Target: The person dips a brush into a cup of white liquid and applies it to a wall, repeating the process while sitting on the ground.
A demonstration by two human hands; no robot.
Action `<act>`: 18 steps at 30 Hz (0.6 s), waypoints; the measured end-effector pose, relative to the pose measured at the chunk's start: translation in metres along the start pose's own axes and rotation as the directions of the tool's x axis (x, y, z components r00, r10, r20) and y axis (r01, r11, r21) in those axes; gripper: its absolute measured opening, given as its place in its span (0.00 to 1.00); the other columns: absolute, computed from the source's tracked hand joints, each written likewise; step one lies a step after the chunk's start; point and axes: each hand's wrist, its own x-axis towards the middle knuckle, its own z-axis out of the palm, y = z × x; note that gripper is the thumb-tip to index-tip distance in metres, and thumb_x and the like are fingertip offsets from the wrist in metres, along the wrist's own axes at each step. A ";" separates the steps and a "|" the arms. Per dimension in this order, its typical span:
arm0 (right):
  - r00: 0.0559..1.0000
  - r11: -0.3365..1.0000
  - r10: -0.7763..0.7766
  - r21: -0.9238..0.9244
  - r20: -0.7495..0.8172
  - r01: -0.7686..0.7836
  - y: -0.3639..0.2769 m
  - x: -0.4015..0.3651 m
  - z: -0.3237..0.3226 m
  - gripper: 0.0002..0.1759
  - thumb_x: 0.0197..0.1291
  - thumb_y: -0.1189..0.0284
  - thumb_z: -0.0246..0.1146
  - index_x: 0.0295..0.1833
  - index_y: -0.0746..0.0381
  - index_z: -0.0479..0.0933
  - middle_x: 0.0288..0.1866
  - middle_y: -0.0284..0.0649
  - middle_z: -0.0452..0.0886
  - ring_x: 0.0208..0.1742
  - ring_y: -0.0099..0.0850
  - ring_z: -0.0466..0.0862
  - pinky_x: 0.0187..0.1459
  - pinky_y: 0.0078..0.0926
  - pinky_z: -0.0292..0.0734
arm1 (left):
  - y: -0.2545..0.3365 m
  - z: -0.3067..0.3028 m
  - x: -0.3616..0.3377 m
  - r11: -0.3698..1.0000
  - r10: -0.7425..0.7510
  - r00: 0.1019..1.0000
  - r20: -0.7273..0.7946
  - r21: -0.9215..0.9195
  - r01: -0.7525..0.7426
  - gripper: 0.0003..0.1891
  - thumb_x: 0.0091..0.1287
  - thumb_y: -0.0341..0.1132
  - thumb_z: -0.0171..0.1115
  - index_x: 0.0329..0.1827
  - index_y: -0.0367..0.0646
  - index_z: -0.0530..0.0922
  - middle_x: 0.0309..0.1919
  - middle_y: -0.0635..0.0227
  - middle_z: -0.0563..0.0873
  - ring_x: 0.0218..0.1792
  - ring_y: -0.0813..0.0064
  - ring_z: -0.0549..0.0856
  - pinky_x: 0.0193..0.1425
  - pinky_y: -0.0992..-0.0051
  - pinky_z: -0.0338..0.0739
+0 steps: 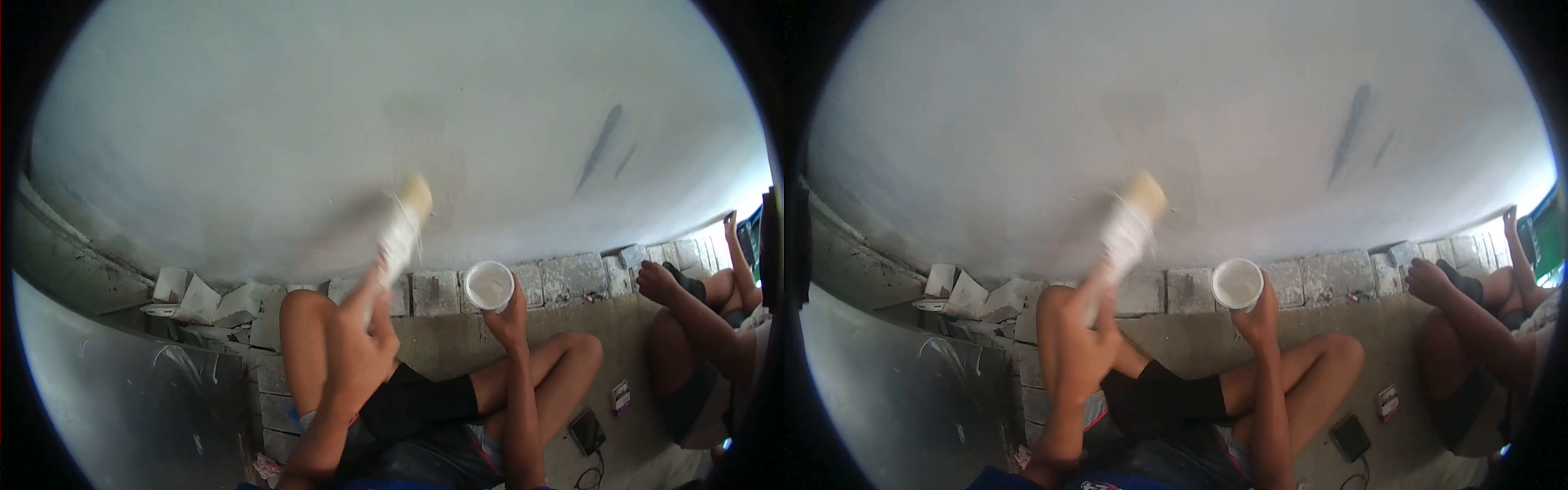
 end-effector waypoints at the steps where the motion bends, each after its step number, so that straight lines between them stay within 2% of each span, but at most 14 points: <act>1: 1.000 1.000 0.019 -0.005 -0.003 -0.019 0.003 -0.005 -0.001 0.27 0.43 0.83 0.65 0.54 0.65 0.72 0.46 0.49 0.81 0.52 0.45 0.82 0.53 0.35 0.75 | 0.012 -0.012 0.014 0.998 0.055 0.992 -0.112 -0.036 -0.059 0.17 0.66 0.22 0.56 0.58 0.28 0.75 0.32 0.45 0.85 0.32 0.59 0.87 0.37 0.70 0.78; 3: 1.000 1.000 0.008 -0.001 -0.001 -0.008 0.008 -0.002 -0.001 0.27 0.43 0.83 0.65 0.53 0.65 0.73 0.46 0.49 0.81 0.52 0.44 0.82 0.52 0.35 0.75 | 0.030 -0.030 0.042 0.976 0.174 0.930 -0.323 -0.072 -0.208 0.16 0.67 0.22 0.56 0.56 0.25 0.75 0.35 0.44 0.85 0.35 0.60 0.88 0.38 0.70 0.78; 4: 1.000 1.000 0.001 -0.002 -0.006 -0.001 0.009 0.001 -0.002 0.27 0.43 0.83 0.65 0.53 0.65 0.73 0.46 0.49 0.81 0.52 0.44 0.82 0.52 0.35 0.75 | 0.031 -0.029 0.055 0.974 0.179 0.928 -0.327 -0.074 -0.214 0.16 0.67 0.22 0.56 0.56 0.25 0.75 0.35 0.44 0.85 0.35 0.60 0.88 0.38 0.70 0.78; 6: 1.000 0.997 0.002 0.075 0.021 -0.004 0.009 0.002 -0.002 0.27 0.42 0.84 0.65 0.53 0.65 0.73 0.47 0.48 0.81 0.51 0.44 0.82 0.52 0.35 0.75 | 0.035 -0.025 0.072 0.953 0.290 0.884 -0.368 0.023 -0.303 0.15 0.67 0.22 0.55 0.55 0.25 0.76 0.35 0.43 0.85 0.37 0.57 0.87 0.40 0.69 0.78; 7: 1.000 0.997 -0.003 0.078 0.022 0.001 0.009 0.002 -0.001 0.27 0.42 0.84 0.65 0.53 0.65 0.73 0.47 0.48 0.81 0.51 0.44 0.82 0.52 0.35 0.75 | 0.034 -0.015 0.073 0.983 0.180 0.949 -0.259 0.023 -0.180 0.17 0.67 0.23 0.54 0.59 0.27 0.73 0.35 0.42 0.84 0.39 0.50 0.87 0.42 0.65 0.80; 10: 1.000 0.999 0.020 0.045 -0.020 -0.019 0.007 0.002 -0.001 0.27 0.42 0.84 0.65 0.53 0.65 0.73 0.47 0.48 0.81 0.51 0.44 0.82 0.53 0.35 0.75 | 0.003 0.038 0.050 0.989 0.148 0.955 -0.256 0.057 -0.138 0.21 0.67 0.23 0.53 0.64 0.30 0.70 0.34 0.42 0.83 0.38 0.45 0.85 0.40 0.60 0.80; 12: 1.000 0.998 -0.005 0.063 -0.020 0.006 0.007 -0.001 -0.003 0.27 0.42 0.84 0.65 0.53 0.65 0.72 0.46 0.48 0.81 0.51 0.44 0.82 0.53 0.35 0.75 | -0.014 0.060 0.015 0.999 0.037 0.997 -0.071 0.033 -0.034 0.23 0.67 0.23 0.53 0.67 0.33 0.67 0.34 0.42 0.83 0.37 0.44 0.84 0.39 0.57 0.79; 13: 1.000 0.998 0.005 0.060 -0.021 -0.004 0.006 -0.003 -0.005 0.27 0.42 0.84 0.65 0.53 0.65 0.72 0.46 0.48 0.81 0.51 0.44 0.82 0.53 0.35 0.75 | -0.025 0.068 -0.001 0.999 0.034 0.998 -0.061 0.031 -0.032 0.23 0.67 0.23 0.53 0.67 0.33 0.67 0.34 0.42 0.83 0.37 0.44 0.84 0.39 0.57 0.79; 15: 0.999 0.999 0.037 0.018 0.013 -0.037 0.002 0.001 -0.004 0.27 0.42 0.84 0.65 0.53 0.65 0.72 0.46 0.48 0.81 0.51 0.44 0.82 0.53 0.34 0.75 | -0.041 0.077 -0.021 0.982 -0.191 0.965 0.178 0.037 0.187 0.20 0.64 0.22 0.55 0.60 0.31 0.74 0.35 0.40 0.82 0.41 0.44 0.84 0.45 0.60 0.77; 18: 0.999 0.998 0.041 0.044 0.015 -0.041 0.001 0.002 0.000 0.28 0.42 0.84 0.65 0.54 0.65 0.72 0.46 0.49 0.81 0.51 0.44 0.82 0.53 0.34 0.74 | -0.014 0.045 -0.018 0.985 -0.171 0.973 0.154 -0.002 0.173 0.19 0.65 0.22 0.55 0.59 0.29 0.74 0.37 0.40 0.83 0.42 0.47 0.85 0.45 0.62 0.78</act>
